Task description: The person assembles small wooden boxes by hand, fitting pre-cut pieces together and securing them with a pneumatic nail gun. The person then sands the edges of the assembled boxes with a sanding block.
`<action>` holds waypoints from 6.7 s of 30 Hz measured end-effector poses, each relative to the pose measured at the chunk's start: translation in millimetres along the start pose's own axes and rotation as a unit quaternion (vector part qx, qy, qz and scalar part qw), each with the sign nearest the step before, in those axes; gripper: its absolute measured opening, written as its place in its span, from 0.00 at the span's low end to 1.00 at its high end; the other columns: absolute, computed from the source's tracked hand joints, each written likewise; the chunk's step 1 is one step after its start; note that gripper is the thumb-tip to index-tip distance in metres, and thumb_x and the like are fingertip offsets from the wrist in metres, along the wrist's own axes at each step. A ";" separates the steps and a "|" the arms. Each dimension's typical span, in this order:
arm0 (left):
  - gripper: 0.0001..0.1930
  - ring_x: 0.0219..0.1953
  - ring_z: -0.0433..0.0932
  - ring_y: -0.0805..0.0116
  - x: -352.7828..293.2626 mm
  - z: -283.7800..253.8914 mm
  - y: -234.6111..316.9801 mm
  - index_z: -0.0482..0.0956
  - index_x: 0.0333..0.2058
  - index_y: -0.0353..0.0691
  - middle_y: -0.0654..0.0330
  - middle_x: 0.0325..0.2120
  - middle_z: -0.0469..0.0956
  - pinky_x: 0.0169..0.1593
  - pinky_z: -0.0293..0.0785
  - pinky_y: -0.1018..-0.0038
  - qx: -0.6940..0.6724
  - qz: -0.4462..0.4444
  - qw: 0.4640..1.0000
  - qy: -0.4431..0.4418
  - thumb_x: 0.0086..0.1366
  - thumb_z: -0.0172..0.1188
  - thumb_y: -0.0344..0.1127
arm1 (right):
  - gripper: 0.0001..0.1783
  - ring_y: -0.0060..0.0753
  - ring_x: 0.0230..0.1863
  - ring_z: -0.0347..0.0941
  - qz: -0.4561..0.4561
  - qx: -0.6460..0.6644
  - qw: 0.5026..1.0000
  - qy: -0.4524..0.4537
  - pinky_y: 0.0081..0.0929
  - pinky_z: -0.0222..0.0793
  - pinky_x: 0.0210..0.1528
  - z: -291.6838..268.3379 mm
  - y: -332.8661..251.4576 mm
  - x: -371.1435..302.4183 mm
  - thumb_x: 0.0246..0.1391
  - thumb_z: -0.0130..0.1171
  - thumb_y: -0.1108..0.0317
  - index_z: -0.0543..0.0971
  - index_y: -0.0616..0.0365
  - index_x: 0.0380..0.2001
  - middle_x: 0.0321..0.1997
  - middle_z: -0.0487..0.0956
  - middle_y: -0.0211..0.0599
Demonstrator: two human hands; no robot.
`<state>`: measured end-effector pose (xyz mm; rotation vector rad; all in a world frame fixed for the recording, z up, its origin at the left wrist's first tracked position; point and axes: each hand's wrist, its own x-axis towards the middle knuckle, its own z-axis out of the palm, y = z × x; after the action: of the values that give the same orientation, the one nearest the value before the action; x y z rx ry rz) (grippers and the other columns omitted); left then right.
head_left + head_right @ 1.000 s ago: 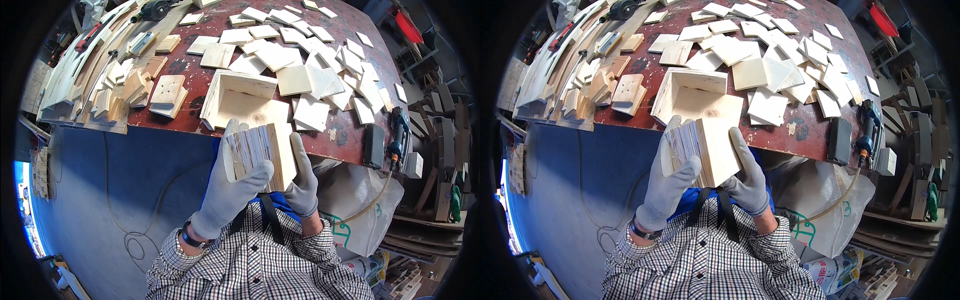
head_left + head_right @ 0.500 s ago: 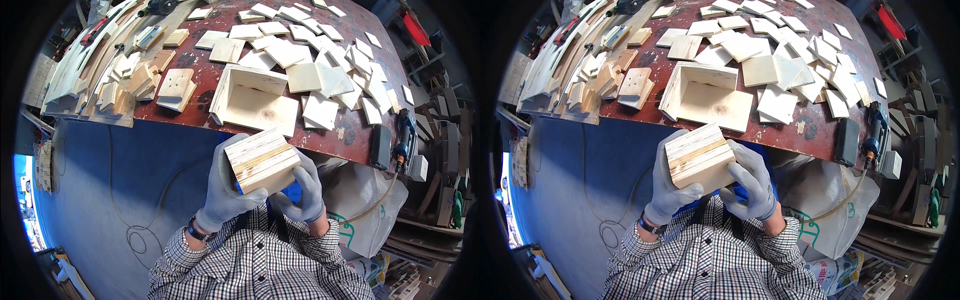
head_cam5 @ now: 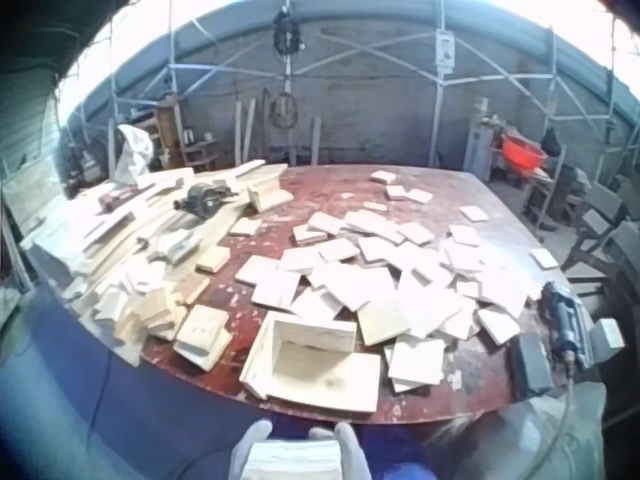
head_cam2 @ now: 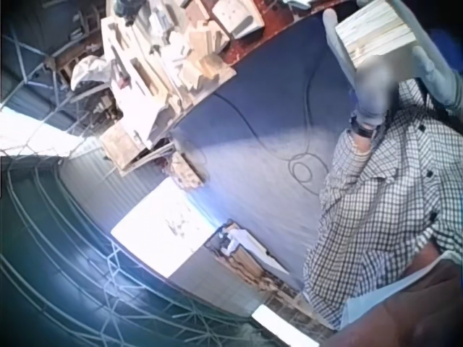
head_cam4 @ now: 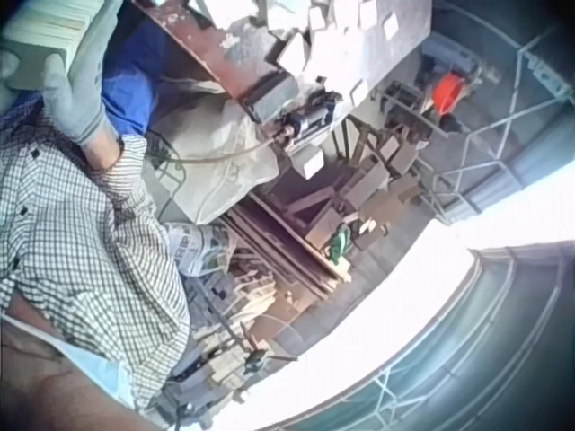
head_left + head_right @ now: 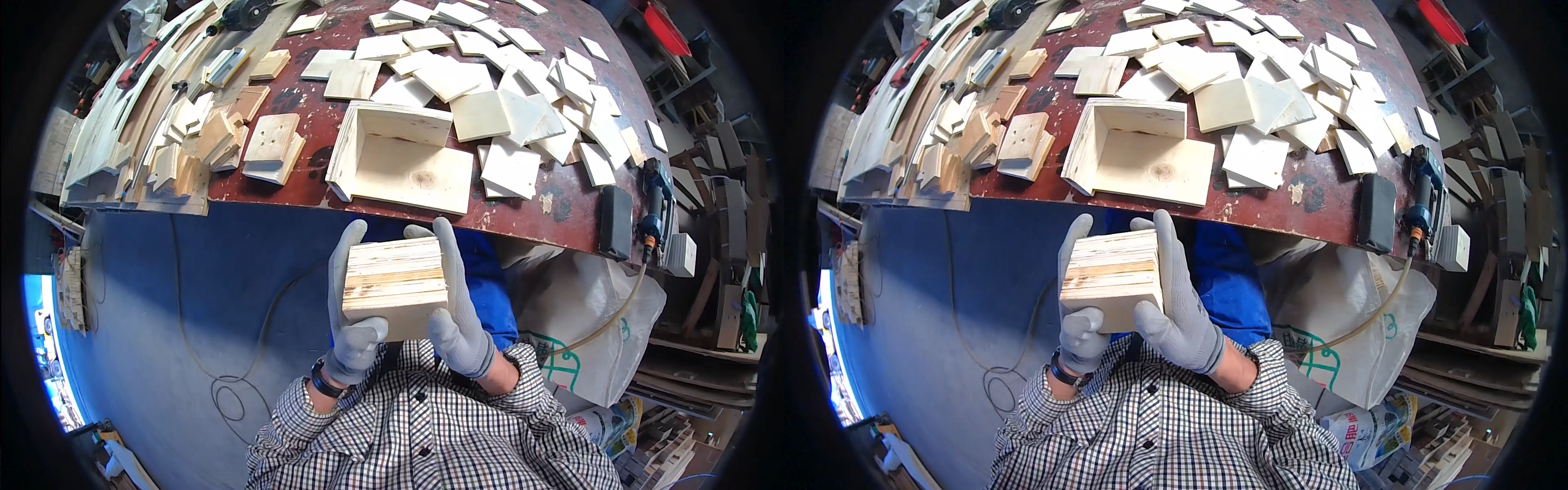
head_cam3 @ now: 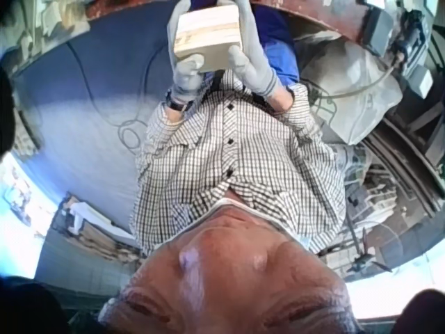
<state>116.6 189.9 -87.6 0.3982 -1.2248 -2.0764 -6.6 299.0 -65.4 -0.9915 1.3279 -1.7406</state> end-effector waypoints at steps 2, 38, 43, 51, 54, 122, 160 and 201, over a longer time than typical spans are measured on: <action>0.53 0.70 0.69 0.58 -3.4 1.5 -2.8 0.55 0.76 0.33 0.50 0.70 0.63 0.74 0.66 0.60 0.021 -0.019 0.999 0.039 0.52 0.60 0.46 | 0.60 0.52 0.84 0.47 0.018 -0.023 0.999 0.014 0.46 0.43 0.83 2.0 -1.3 -0.4 0.71 0.49 0.34 0.35 0.67 0.82 0.83 0.49 0.62; 0.41 0.62 0.79 0.54 -7.0 -49.1 -17.6 0.65 0.70 0.32 0.48 0.63 0.76 0.63 0.80 0.61 -0.066 -0.121 0.990 0.007 0.76 0.55 0.65 | 0.43 0.64 0.56 0.79 0.182 -0.745 0.554 0.324 0.53 0.73 0.60 -271.9 -102.4 -14.7 0.62 0.63 0.38 0.70 0.56 0.70 0.57 0.80 0.56; 0.51 0.64 0.78 0.58 -7.7 -47.4 -7.6 0.62 0.72 0.36 0.53 0.64 0.74 0.68 0.75 0.61 0.047 -0.095 0.994 -0.003 0.60 0.78 0.58 | 0.53 0.65 0.58 0.79 0.284 -0.767 0.496 0.290 0.55 0.74 0.61 -291.8 -48.6 -3.4 0.62 0.58 0.32 0.62 0.57 0.78 0.60 0.79 0.61; 0.50 0.63 0.73 0.47 33.0 -8.2 23.7 0.64 0.66 0.34 0.47 0.61 0.71 0.64 0.74 0.57 0.572 0.307 0.751 -0.121 0.53 0.84 0.50 | 0.46 0.40 0.45 0.81 0.064 -0.305 0.882 0.354 0.38 0.78 0.52 -153.4 -108.0 -21.3 0.66 0.65 0.52 0.59 0.61 0.78 0.59 0.78 0.51; 0.48 0.65 0.72 0.45 33.0 -12.3 23.9 0.64 0.66 0.36 0.46 0.63 0.70 0.65 0.73 0.53 0.614 0.351 0.694 -0.133 0.54 0.84 0.48 | 0.45 0.41 0.55 0.78 -0.060 -0.348 0.923 0.155 0.40 0.76 0.58 -84.1 -90.0 3.4 0.67 0.63 0.54 0.58 0.61 0.79 0.65 0.74 0.54; 0.25 0.66 0.68 0.55 12.9 -55.7 68.4 0.67 0.59 0.63 0.62 0.58 0.67 0.63 0.73 0.55 0.775 0.397 0.462 -0.165 0.69 0.68 0.39 | 0.39 0.59 0.62 0.71 -0.042 -0.512 0.856 0.059 0.52 0.63 0.67 -55.1 -16.0 -4.1 0.58 0.67 0.55 0.74 0.54 0.71 0.67 0.71 0.60; 0.56 0.62 0.73 0.56 1.4 -38.7 51.2 0.64 0.67 0.35 0.50 0.59 0.68 0.65 0.73 0.60 0.599 0.219 0.770 0.021 0.46 0.89 0.50 | 0.40 0.62 0.68 0.67 -0.124 -0.383 0.915 0.012 0.51 0.63 0.69 -18.3 14.6 -30.7 0.63 0.64 0.50 0.71 0.61 0.72 0.72 0.66 0.65; 0.52 0.71 0.72 0.49 -20.5 -61.9 49.5 0.59 0.75 0.40 0.50 0.70 0.70 0.71 0.74 0.51 -0.047 -0.077 0.990 0.105 0.62 0.76 0.58 | 0.41 0.61 0.72 0.64 -0.085 -0.259 0.960 -0.060 0.50 0.59 0.75 -33.2 24.4 -16.1 0.67 0.61 0.54 0.64 0.64 0.76 0.73 0.66 0.63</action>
<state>186.3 148.1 -78.3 0.6688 -0.9955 -2.1485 -26.9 322.1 -97.3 -1.5137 1.7028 -1.4455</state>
